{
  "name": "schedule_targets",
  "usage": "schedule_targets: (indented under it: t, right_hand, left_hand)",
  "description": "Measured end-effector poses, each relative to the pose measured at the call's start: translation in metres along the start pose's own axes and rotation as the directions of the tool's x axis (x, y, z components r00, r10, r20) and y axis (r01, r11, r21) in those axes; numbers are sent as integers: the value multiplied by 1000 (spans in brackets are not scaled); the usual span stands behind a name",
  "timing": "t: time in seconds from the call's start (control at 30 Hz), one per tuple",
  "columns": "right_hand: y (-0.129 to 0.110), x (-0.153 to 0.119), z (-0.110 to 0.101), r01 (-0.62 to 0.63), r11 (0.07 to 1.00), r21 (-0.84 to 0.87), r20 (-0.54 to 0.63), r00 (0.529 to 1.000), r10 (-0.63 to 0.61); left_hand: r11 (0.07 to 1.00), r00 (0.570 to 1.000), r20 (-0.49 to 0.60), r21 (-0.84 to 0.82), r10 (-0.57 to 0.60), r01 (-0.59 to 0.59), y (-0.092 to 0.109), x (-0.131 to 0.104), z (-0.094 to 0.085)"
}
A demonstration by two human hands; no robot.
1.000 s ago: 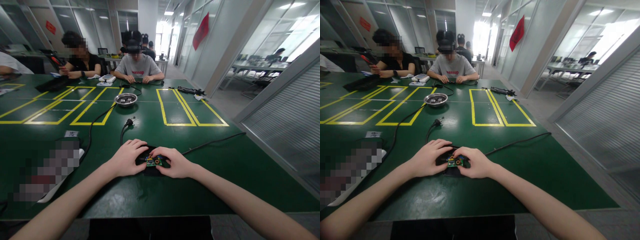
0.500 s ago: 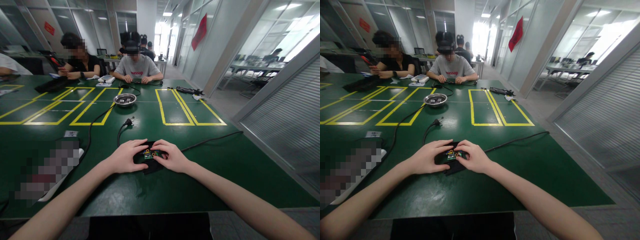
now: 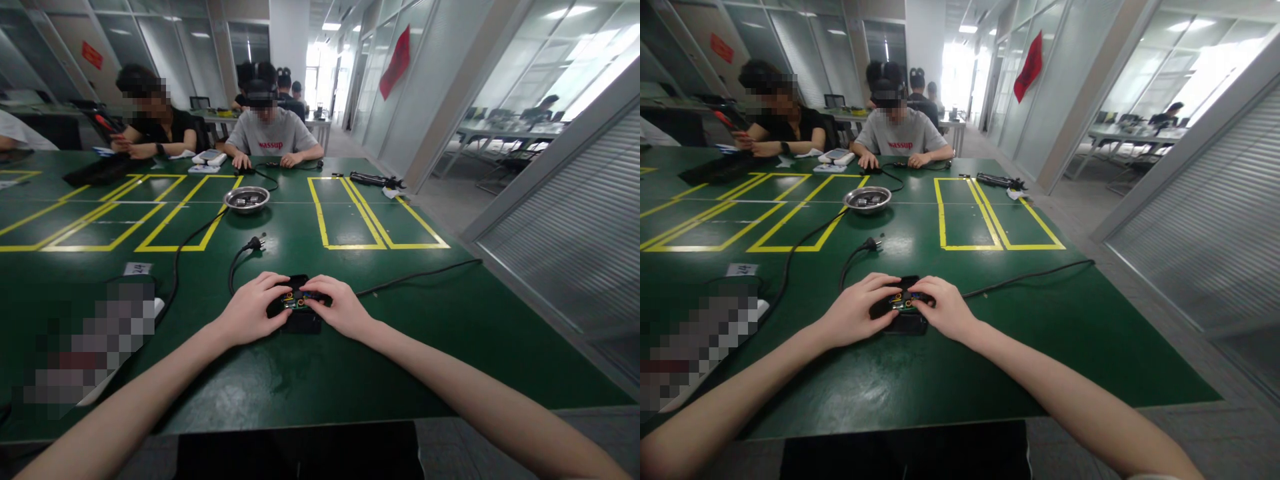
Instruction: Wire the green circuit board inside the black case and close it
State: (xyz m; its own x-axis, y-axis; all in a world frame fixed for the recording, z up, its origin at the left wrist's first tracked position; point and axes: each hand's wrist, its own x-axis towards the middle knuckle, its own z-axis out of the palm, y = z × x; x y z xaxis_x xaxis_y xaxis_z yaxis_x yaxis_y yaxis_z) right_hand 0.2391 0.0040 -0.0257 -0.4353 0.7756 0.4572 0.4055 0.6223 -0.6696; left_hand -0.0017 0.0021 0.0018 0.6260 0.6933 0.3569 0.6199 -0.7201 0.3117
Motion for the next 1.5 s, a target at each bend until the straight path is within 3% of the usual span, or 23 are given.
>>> schedule_targets:
  t: [0.2, 0.47, 0.67, 0.87, 0.93, 1.03, 1.17, 1.33, 1.5]
  right_hand:
    - [-2, 0, -2, 23, 1000, 13, 68, 997, -24]
    - [-1, 0, 8, -49, 999, 11, -41, 998, 49]
    - [-9, -1, 11, 8, 998, -66, -39, 999, -10]
    - [-5, 1, -9, -7, 988, -157, -63, 998, -3]
    - [-1, 1, -22, 18, 983, -181, -16, 1000, -21]
    - [4, -1, -36, 174, 970, -168, 105, 982, -158]
    - [5, -5, -41, 290, 950, -114, 177, 947, -268]
    - [8, -6, -35, 281, 950, -139, 229, 942, -245]
    - [10, -6, -31, 226, 956, -188, 197, 962, -189]
  left_hand:
    - [1000, 1000, -12, 10, -9, 9, -3, 0, 2]
    - [988, 993, 7, -97, -117, 117, -8, 0, -7]
    - [995, 994, 72, -57, -78, 82, -17, 1, -10]
    - [990, 997, -10, -119, -76, 74, -16, 2, -17]
    - [983, 997, -21, -174, -71, 67, -14, 2, -20]
    - [966, 999, 13, -256, -46, 48, -10, 1, -21]
    - [937, 996, 88, -347, -8, 38, -7, -2, -18]
    - [934, 988, 154, -351, -13, 67, -8, -3, -14]
    - [966, 992, 110, -244, -55, 81, -12, -2, -16]
